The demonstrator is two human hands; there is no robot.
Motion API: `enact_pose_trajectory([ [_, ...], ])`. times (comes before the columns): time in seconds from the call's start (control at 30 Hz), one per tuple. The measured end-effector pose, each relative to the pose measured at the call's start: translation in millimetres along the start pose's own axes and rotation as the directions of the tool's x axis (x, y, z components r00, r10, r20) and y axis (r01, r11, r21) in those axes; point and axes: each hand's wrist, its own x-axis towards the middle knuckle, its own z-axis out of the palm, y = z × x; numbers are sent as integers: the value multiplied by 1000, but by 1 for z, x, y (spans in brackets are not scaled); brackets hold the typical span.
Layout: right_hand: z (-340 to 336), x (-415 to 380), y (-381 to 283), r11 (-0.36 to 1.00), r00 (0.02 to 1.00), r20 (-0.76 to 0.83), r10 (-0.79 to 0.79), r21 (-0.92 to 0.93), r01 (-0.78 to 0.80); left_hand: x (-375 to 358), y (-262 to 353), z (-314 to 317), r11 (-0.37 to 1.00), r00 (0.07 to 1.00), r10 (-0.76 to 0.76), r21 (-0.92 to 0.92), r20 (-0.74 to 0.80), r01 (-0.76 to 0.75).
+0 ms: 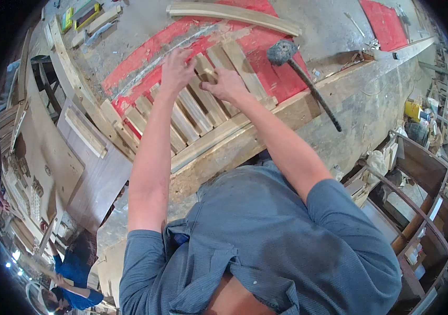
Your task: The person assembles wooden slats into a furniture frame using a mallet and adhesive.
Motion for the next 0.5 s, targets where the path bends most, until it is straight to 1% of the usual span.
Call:
enact_pose_trajectory([
  [0.03,-2,3,11,1000,1000,-7,-4,-9,4,3,10,2,999,999,41,7,31,-41],
  [0.07,1,7,27,989,975,-184,-126,57,139,2,23,-5,992,994,55,108,90,-64],
  [0.1,5,13,36,954,904,-361,-231,98,283,0,21,-1,992,995,62,108,81,-70],
  [0.13,12,21,41,902,772,-515,-374,-7,432,-1,19,2,993,997,53,100,55,-58],
  [0.17,7,27,36,899,761,-529,-377,-12,437,0,17,4,994,998,49,92,29,-52],
  [0.2,2,29,28,931,854,-379,-356,-63,360,-1,18,2,997,998,55,44,29,-56],
  [0.23,-3,30,21,950,925,-221,-309,-126,287,-1,19,-1,996,997,69,48,25,-70],
  [0.27,-7,30,5,958,945,-202,-255,-188,218,-1,18,-1,997,997,74,8,19,-74],
  [0.3,-2,36,4,958,942,-215,-257,-183,219,-1,16,-1,996,997,79,-30,17,-79],
  [0.37,3,43,2,947,947,-204,-248,-259,192,5,14,-2,996,996,90,-17,24,-89],
  [0.4,3,41,4,949,946,-214,-242,-254,186,8,14,-2,998,997,37,-51,62,-34],
  [0.43,3,34,6,955,963,-171,-208,-250,162,10,15,-2,996,994,-19,-84,104,28],
  [0.47,2,29,7,959,977,-125,-175,-248,140,13,14,-1,999,994,-14,-35,106,18],
  [0.5,-7,24,8,960,977,-124,-172,-243,138,19,16,1,999,994,-14,-33,111,18],
])
